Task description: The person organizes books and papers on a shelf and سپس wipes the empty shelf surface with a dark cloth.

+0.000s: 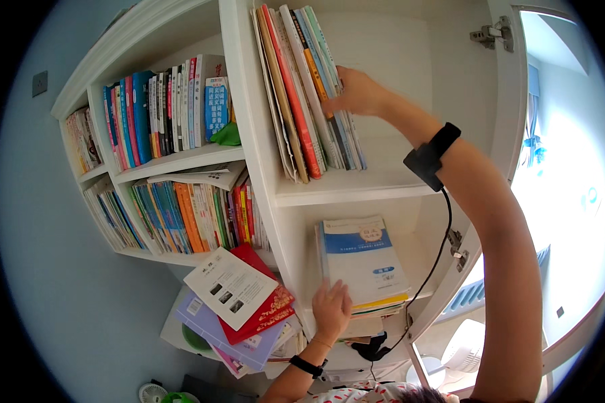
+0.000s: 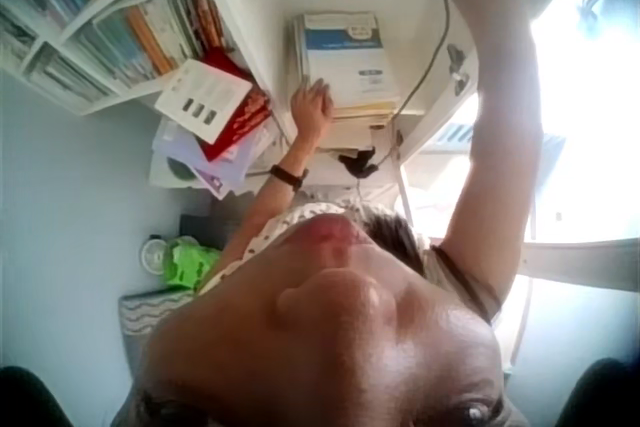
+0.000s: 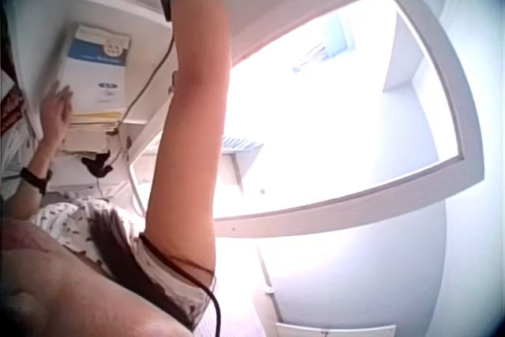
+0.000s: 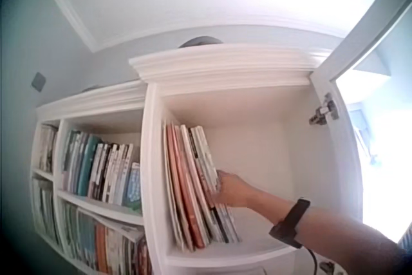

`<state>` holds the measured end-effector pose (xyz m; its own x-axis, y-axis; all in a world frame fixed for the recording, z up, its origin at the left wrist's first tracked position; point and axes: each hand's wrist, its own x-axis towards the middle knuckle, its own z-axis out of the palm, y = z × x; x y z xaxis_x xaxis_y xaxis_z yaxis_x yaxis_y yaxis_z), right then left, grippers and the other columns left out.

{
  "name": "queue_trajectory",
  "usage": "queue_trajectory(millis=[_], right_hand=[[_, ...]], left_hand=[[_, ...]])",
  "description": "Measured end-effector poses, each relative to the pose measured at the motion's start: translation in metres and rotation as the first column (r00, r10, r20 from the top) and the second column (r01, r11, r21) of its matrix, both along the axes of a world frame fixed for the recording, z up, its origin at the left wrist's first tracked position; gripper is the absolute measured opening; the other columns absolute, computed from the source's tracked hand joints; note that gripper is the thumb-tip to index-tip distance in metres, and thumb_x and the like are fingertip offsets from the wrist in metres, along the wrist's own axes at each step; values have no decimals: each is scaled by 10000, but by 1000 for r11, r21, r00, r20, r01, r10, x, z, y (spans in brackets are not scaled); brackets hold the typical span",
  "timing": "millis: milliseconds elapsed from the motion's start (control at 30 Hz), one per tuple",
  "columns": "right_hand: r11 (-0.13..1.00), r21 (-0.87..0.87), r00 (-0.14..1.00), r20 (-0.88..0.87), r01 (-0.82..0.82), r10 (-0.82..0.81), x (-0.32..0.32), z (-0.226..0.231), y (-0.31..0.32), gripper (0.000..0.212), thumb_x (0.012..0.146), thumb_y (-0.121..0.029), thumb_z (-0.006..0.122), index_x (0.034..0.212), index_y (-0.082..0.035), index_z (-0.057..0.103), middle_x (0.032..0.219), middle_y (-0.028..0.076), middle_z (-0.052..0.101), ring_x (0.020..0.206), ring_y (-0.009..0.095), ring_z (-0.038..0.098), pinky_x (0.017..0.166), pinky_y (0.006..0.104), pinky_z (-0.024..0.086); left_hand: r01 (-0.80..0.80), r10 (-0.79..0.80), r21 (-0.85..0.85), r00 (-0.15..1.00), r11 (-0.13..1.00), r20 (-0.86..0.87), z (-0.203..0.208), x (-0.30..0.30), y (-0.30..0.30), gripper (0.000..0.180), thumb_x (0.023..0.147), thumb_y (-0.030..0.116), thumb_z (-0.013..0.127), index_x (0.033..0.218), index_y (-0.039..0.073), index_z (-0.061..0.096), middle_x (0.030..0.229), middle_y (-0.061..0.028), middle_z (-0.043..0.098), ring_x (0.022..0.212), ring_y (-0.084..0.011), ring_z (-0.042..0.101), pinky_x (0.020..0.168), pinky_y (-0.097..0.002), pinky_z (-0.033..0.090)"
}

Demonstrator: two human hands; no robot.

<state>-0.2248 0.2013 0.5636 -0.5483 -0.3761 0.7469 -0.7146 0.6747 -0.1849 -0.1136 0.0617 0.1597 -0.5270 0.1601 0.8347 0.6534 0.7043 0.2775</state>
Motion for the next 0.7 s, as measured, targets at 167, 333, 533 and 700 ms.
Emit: queue_trajectory(millis=[167, 333, 533, 700], right_hand=[[985, -135, 992, 70, 110, -101, -5, 4, -5, 559, 557, -201, 731, 991, 93, 537, 892, 246, 607, 846, 318, 599, 745, 358, 481], [948, -307, 958, 287, 84, 8, -20, 12, 37, 612, 516, -161, 725, 1038, 75, 511, 959, 230, 588, 895, 283, 586, 777, 348, 469], [858, -465, 975, 136, 218, -174, -8, -6, 44, 603, 599, -148, 756, 1077, 83, 470, 989, 205, 589, 888, 266, 593, 822, 325, 454], [761, -635, 988, 24, 134, -153, 23, -13, 61, 562, 578, -179, 773, 1024, 49, 520, 873, 170, 633, 756, 231, 631, 687, 306, 507]], left_hand=[[8, -8, -8, 1000, 1000, 2, -4, 0, -3, 179, 775, 135, 562, 914, 59, 646, 1062, -94, 606, 1085, -357, 485, 854, -452, 391], [4, -4, -2, 1000, 1000, -12, -5, -3, 2, 193, 775, 144, 562, 926, 66, 654, 1061, -75, 617, 1112, -336, 478, 865, -435, 382], [-3, 4, -36, 999, 999, 35, -5, -4, -3, 192, 788, 154, 558, 923, 70, 667, 1064, -60, 624, 1148, -310, 466, 863, -421, 381], [0, 1, -45, 1000, 999, 16, -3, -4, -4, 195, 794, 156, 550, 930, 73, 663, 1065, -60, 624, 1150, -310, 464, 867, -421, 379]])
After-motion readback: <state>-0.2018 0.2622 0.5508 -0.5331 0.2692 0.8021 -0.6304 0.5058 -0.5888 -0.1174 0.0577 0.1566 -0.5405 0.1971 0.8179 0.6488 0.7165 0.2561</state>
